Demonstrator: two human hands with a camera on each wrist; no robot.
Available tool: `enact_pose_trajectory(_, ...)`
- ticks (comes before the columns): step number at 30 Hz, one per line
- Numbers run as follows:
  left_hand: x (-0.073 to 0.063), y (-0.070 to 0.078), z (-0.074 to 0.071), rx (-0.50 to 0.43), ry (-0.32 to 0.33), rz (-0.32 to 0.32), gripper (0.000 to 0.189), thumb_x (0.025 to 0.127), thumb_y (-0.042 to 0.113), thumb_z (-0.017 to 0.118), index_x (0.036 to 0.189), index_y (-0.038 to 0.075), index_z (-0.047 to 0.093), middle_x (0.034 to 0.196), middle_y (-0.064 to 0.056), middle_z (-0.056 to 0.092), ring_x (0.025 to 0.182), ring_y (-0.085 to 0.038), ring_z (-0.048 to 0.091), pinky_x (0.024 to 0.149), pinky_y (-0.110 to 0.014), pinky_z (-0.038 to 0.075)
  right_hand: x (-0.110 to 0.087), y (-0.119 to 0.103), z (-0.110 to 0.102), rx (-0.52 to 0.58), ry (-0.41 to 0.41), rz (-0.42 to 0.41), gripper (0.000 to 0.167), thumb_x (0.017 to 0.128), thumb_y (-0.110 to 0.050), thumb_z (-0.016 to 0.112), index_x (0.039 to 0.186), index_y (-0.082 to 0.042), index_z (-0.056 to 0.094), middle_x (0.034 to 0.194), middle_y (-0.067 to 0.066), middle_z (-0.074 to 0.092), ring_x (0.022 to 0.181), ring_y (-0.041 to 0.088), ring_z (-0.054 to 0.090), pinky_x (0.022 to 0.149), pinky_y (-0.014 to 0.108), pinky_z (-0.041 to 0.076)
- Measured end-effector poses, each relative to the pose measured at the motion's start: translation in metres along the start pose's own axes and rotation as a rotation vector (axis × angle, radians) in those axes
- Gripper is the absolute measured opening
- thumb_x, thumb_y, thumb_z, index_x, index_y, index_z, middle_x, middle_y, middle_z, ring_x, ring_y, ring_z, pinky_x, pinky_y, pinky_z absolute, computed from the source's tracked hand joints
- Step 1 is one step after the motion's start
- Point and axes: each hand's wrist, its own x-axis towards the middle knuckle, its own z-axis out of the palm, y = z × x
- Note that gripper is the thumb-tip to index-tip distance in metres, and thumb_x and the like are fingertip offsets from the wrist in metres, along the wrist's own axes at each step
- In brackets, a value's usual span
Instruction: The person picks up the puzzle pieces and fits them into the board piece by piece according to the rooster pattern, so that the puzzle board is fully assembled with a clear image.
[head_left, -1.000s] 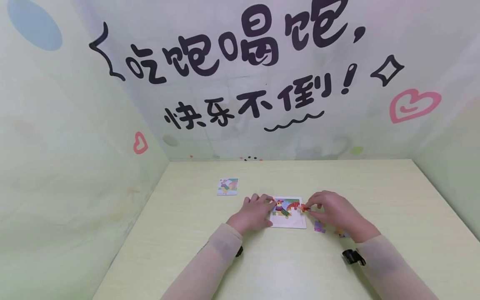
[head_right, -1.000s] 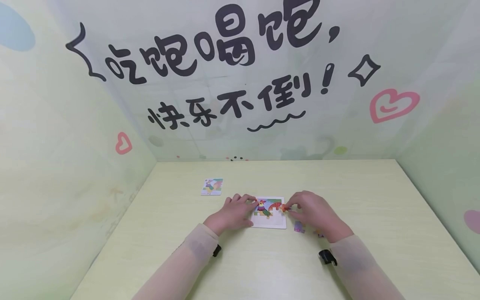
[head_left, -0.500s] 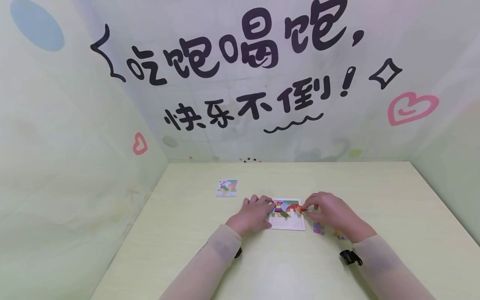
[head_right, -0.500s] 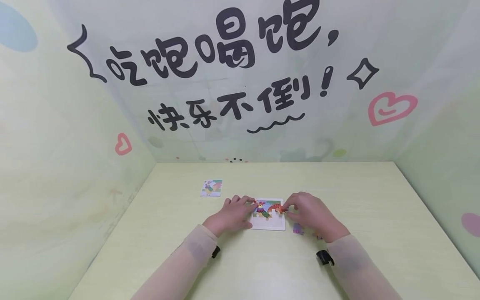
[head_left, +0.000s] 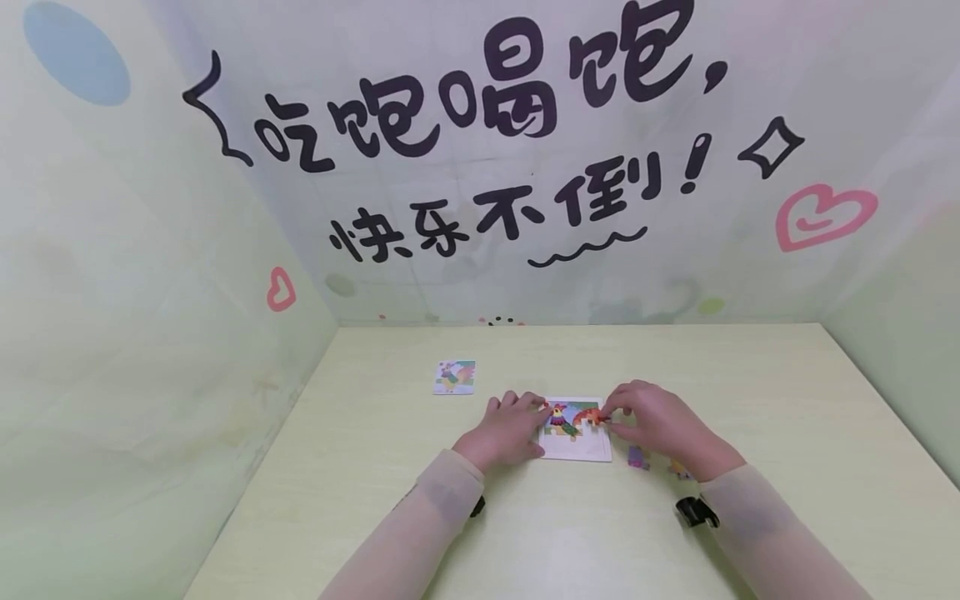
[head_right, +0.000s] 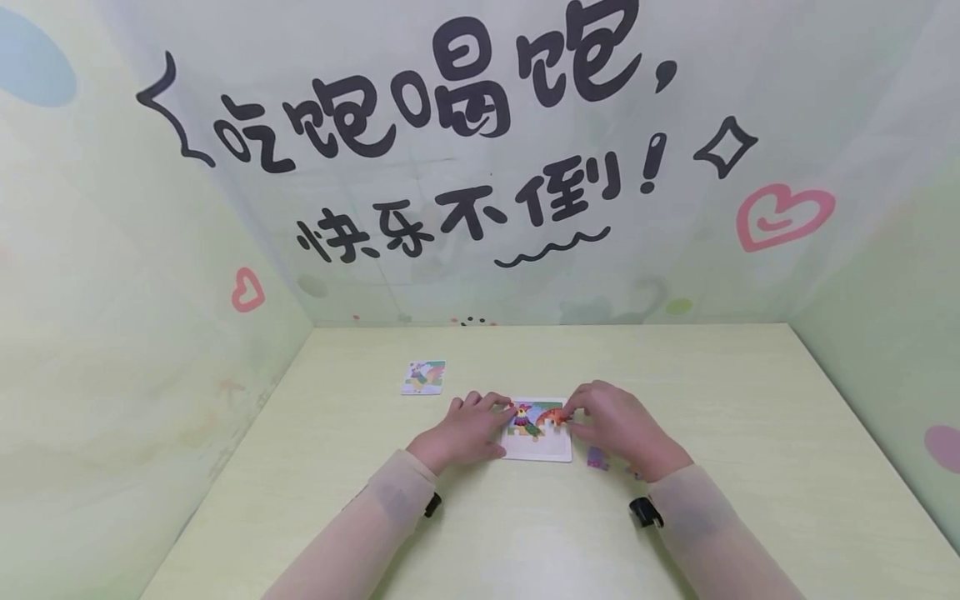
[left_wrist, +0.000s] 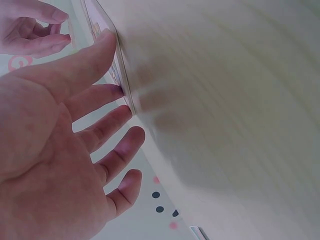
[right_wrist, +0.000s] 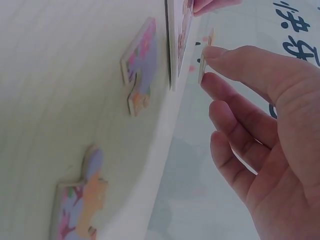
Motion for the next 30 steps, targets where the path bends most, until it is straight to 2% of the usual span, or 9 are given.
enact_pose_trajectory(17, 0.003, -0.001, 0.003, 0.004, -0.003, -0.003, 0.072, 0.095, 0.044, 0.072, 0.158, 0.027, 0.043, 0.164, 0.006, 0.037, 0.14, -0.024, 0.039, 0.106, -0.045, 0.035, 0.007, -0.002, 0.008, -0.005, -0.045, -0.021, 0.016, 0.083, -0.015, 0.086, 0.099, -0.018, 0.082, 0.105, -0.002, 0.075, 0.098, 0.023, 0.069, 0.086, 0.045, 0.059)
enact_pose_trajectory(30, 0.004, -0.002, 0.003, 0.0, -0.004, -0.003, 0.072, 0.095, 0.044, 0.072, 0.158, 0.026, 0.043, 0.165, 0.006, 0.037, 0.14, -0.023, 0.039, 0.108, -0.047, 0.035, 0.01, -0.007, 0.016, -0.047, -0.034, -0.063, 0.014, 0.083, -0.015, 0.086, 0.096, -0.02, 0.082, 0.104, -0.003, 0.074, 0.098, 0.021, 0.069, 0.087, 0.045, 0.059)
